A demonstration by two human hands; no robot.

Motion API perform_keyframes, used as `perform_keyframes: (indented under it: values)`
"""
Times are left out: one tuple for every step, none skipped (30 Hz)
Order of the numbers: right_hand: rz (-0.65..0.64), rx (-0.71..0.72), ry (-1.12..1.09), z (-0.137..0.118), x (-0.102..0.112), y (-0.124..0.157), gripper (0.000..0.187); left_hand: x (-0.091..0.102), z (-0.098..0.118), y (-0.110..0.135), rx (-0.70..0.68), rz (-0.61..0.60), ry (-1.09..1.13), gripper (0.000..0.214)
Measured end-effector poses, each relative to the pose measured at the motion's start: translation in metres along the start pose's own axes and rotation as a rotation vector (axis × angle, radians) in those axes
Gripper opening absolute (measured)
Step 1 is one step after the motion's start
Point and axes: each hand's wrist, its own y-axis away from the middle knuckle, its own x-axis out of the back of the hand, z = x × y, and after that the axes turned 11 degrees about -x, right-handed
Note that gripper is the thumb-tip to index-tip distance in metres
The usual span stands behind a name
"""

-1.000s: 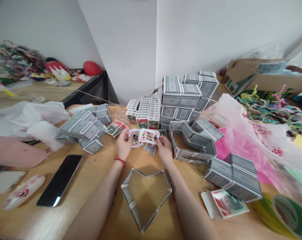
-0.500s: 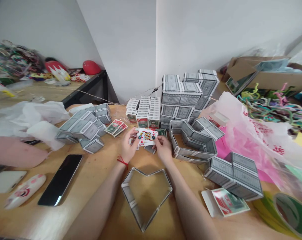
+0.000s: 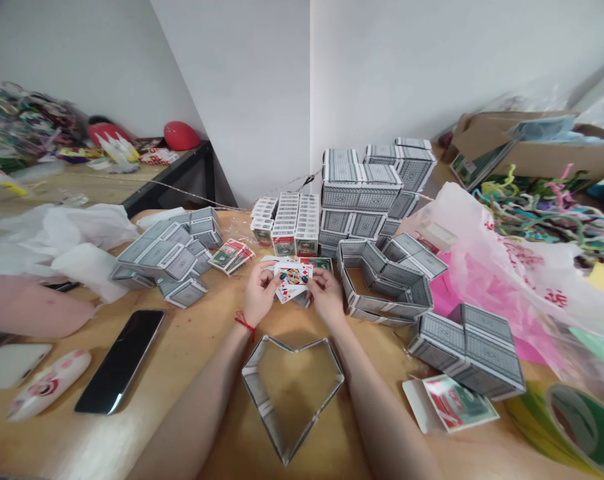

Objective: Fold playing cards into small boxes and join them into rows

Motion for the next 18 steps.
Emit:
perform_keyframes:
  values:
    - [0.006,-0.001,-0.016,0.0,0.0,0.0,0.031,0.0,0.0,0.0,0.012,-0.006,0.015,0.031]
    - [0.008,-0.002,-0.031,-0.001,0.0,0.001,0.033,0.0,0.0,-0.001,0.021,-0.01,0.025,0.032]
    - [0.005,-0.002,-0.043,-0.001,-0.001,0.001,0.035,0.0,0.0,-0.001,0.026,-0.012,0.03,0.033]
    - [-0.004,-0.002,-0.051,-0.002,-0.001,0.002,0.037,0.0,0.001,-0.002,0.029,-0.01,0.03,0.033]
    - [-0.017,-0.002,-0.055,-0.002,-0.001,0.003,0.039,0.001,0.001,-0.002,0.03,-0.008,0.03,0.033]
    - [-0.03,-0.003,-0.056,-0.002,-0.001,0.003,0.041,0.001,0.002,-0.003,0.034,-0.006,0.032,0.034]
    - [-0.042,-0.004,-0.055,-0.003,-0.001,0.004,0.044,0.002,0.003,-0.003,0.039,-0.008,0.034,0.035]
    - [-0.052,-0.007,-0.055,-0.004,-0.001,0.005,0.047,0.003,0.004,-0.004,0.047,-0.013,0.037,0.036]
    - [-0.061,-0.011,-0.055,-0.005,-0.001,0.006,0.05,0.003,0.005,-0.004,0.054,-0.026,0.04,0.037]
    - [-0.07,-0.017,-0.058,-0.006,0.0,0.006,0.052,0.004,0.006,-0.004,0.058,-0.044,0.041,0.038]
    - [-0.079,-0.025,-0.063,-0.007,0.0,0.007,0.055,0.004,0.006,-0.004,0.058,-0.066,0.041,0.039]
    - [-0.09,-0.033,-0.071,-0.008,0.0,0.008,0.057,0.004,0.007,-0.004,0.054,-0.088,0.039,0.039]
    - [-0.099,-0.041,-0.081,-0.009,0.001,0.009,0.059,0.004,0.007,-0.003,0.048,-0.108,0.036,0.04]
    - [-0.11,-0.048,-0.098,-0.009,0.001,0.009,0.061,0.004,0.007,-0.003,0.045,-0.126,0.035,0.04]
    - [-0.124,-0.054,-0.12,-0.01,0.002,0.01,0.062,0.004,0.008,-0.003,0.047,-0.142,0.037,0.041]
    - [-0.142,-0.059,-0.148,-0.011,0.002,0.011,0.063,0.004,0.008,-0.002,0.058,-0.154,0.043,0.042]
    - [-0.164,-0.065,-0.179,-0.012,0.002,0.011,0.064,0.004,0.008,-0.002,0.077,-0.167,0.053,0.043]
    - [-0.186,-0.07,-0.212,-0.012,0.002,0.012,0.064,0.004,0.009,-0.002,0.099,-0.18,0.069,0.044]
